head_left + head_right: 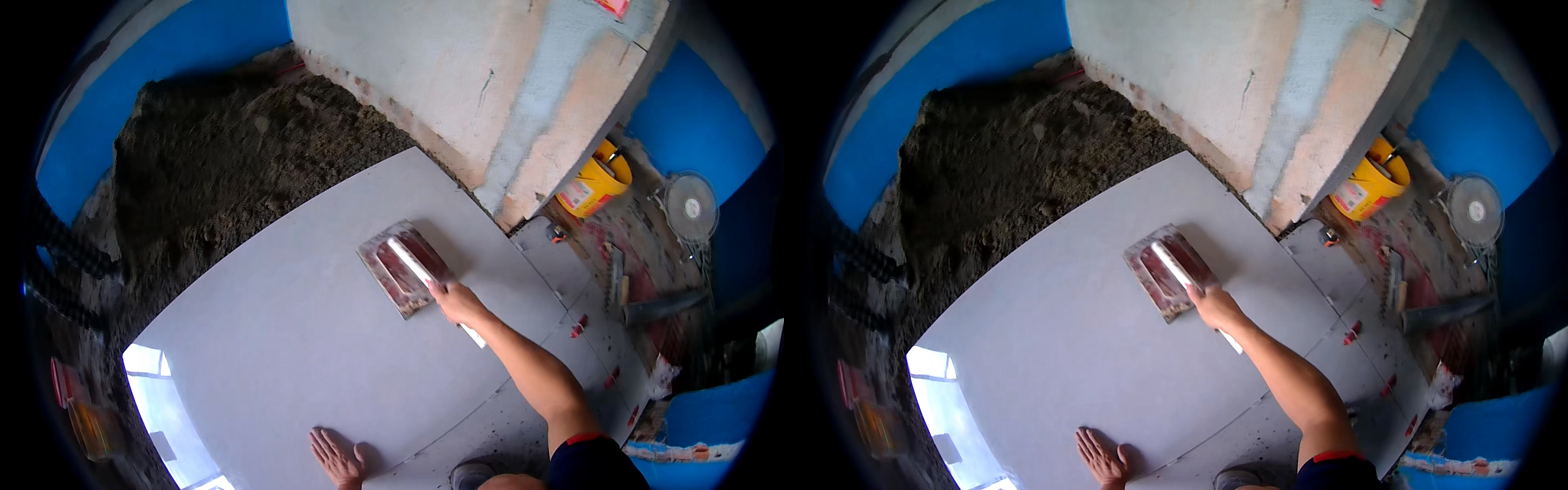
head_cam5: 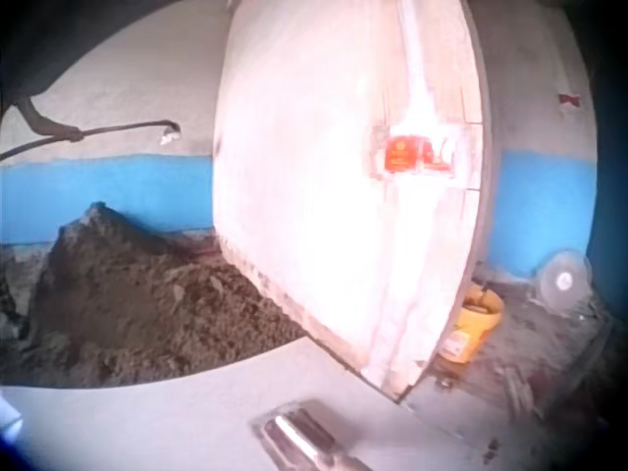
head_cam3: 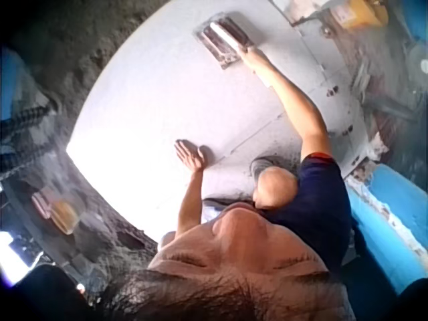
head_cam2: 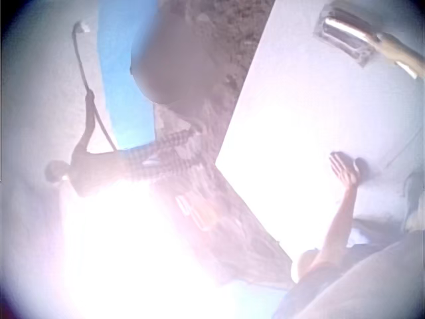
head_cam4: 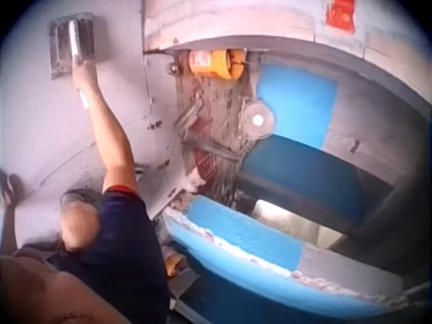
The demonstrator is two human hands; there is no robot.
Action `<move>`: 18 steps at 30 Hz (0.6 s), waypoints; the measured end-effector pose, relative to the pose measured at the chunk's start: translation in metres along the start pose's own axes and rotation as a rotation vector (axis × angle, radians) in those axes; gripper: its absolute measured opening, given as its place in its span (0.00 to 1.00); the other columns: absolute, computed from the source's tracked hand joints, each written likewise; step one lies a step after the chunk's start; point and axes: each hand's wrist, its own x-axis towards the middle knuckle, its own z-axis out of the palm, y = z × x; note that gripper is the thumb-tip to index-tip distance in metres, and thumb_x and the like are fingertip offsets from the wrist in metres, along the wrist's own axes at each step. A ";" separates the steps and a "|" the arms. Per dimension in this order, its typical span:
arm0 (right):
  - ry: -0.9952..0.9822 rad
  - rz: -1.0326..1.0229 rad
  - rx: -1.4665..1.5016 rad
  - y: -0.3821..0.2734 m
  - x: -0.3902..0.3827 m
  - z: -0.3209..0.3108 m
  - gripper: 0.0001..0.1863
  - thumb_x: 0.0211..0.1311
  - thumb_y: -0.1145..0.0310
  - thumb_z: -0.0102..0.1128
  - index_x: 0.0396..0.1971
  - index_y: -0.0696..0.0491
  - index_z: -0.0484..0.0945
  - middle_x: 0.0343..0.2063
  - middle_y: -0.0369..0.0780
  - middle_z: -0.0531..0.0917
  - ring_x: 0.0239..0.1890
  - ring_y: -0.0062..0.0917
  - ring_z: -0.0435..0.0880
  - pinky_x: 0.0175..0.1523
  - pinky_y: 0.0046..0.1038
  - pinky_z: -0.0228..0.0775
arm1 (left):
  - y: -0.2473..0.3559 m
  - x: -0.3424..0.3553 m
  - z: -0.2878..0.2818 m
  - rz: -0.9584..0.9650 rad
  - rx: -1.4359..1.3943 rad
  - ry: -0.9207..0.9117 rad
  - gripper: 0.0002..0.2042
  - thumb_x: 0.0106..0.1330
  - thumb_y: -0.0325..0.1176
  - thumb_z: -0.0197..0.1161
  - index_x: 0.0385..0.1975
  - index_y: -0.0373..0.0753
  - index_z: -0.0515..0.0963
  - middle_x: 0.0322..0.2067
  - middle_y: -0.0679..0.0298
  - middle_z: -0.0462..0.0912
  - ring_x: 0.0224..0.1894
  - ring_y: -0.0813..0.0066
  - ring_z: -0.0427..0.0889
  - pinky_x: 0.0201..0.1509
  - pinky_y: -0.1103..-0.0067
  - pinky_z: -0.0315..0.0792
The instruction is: The person applies mortar to a large tile using a trowel, then lifts the tile with another person and places it onto the prepared floor bed, before using a grout float to press the tile into place.
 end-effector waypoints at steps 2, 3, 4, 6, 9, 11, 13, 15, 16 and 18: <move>0.194 -0.137 -0.268 -0.039 -0.005 -0.005 0.33 0.67 0.37 0.42 0.20 0.54 0.69 0.10 0.35 0.71 0.11 0.19 0.70 0.16 0.27 0.62 | 0.005 0.001 -0.003 -0.016 -0.023 0.037 0.43 0.62 0.51 0.52 0.67 0.23 0.46 0.68 0.35 0.46 0.71 0.38 0.43 0.73 0.54 0.40; 0.154 -0.138 -0.179 -0.065 -0.013 -0.011 0.33 0.67 0.37 0.41 0.20 0.54 0.69 0.10 0.34 0.70 0.12 0.19 0.70 0.16 0.26 0.62 | 0.005 -0.001 -0.004 -0.035 -0.028 0.052 0.43 0.62 0.51 0.52 0.67 0.23 0.46 0.68 0.35 0.46 0.71 0.38 0.43 0.73 0.55 0.40; 0.109 -0.127 -0.086 -0.092 -0.024 -0.019 0.32 0.67 0.37 0.41 0.21 0.54 0.69 0.10 0.33 0.70 0.12 0.18 0.70 0.17 0.25 0.63 | 0.002 -0.003 -0.001 -0.023 -0.027 0.062 0.43 0.62 0.52 0.51 0.67 0.23 0.46 0.68 0.35 0.46 0.71 0.38 0.43 0.73 0.54 0.40; 0.066 -0.248 0.082 -0.141 -0.032 -0.037 0.33 0.67 0.37 0.40 0.23 0.55 0.70 0.11 0.34 0.71 0.14 0.21 0.72 0.20 0.27 0.65 | -0.009 -0.005 0.005 0.008 -0.022 0.080 0.43 0.63 0.54 0.50 0.68 0.24 0.46 0.68 0.35 0.46 0.71 0.37 0.43 0.72 0.54 0.40; 0.222 -0.593 0.131 -0.205 -0.035 -0.053 0.32 0.69 0.41 0.39 0.28 0.60 0.72 0.16 0.45 0.77 0.21 0.35 0.79 0.27 0.36 0.69 | -0.009 -0.004 0.011 -0.025 0.007 0.051 0.44 0.63 0.56 0.49 0.68 0.25 0.46 0.67 0.34 0.47 0.71 0.36 0.44 0.72 0.52 0.40; 0.437 -0.803 0.173 -0.223 -0.026 -0.051 0.29 0.70 0.42 0.39 0.24 0.56 0.69 0.14 0.38 0.72 0.18 0.28 0.76 0.25 0.34 0.66 | -0.013 -0.005 0.014 -0.002 0.008 0.076 0.44 0.64 0.56 0.48 0.68 0.25 0.46 0.67 0.34 0.47 0.71 0.36 0.43 0.72 0.52 0.40; 0.501 -0.774 0.131 -0.210 -0.008 -0.042 0.29 0.70 0.44 0.38 0.25 0.57 0.69 0.15 0.43 0.74 0.21 0.36 0.77 0.28 0.38 0.67 | -0.016 -0.006 0.017 0.008 0.011 0.093 0.43 0.64 0.56 0.47 0.68 0.25 0.46 0.68 0.34 0.47 0.71 0.36 0.43 0.72 0.52 0.40; 0.545 -0.691 0.032 -0.167 0.027 -0.023 0.30 0.70 0.44 0.37 0.29 0.59 0.72 0.20 0.51 0.78 0.26 0.47 0.80 0.33 0.42 0.70 | -0.019 -0.008 0.017 0.009 0.015 0.103 0.43 0.65 0.56 0.46 0.68 0.25 0.47 0.68 0.35 0.47 0.71 0.37 0.43 0.72 0.52 0.39; 0.496 -0.533 -0.104 -0.128 0.049 -0.014 0.32 0.70 0.44 0.36 0.30 0.60 0.74 0.22 0.52 0.80 0.27 0.49 0.81 0.33 0.44 0.72 | -0.016 -0.009 0.016 0.004 0.010 0.081 0.42 0.65 0.56 0.46 0.68 0.25 0.46 0.68 0.36 0.47 0.71 0.37 0.43 0.72 0.52 0.39; 0.425 -0.225 -0.312 -0.051 0.094 -0.007 0.35 0.70 0.42 0.35 0.29 0.62 0.77 0.24 0.54 0.82 0.28 0.51 0.82 0.35 0.45 0.74 | -0.006 -0.004 0.016 0.013 -0.011 0.040 0.42 0.66 0.56 0.46 0.68 0.25 0.46 0.68 0.37 0.47 0.71 0.38 0.43 0.72 0.52 0.39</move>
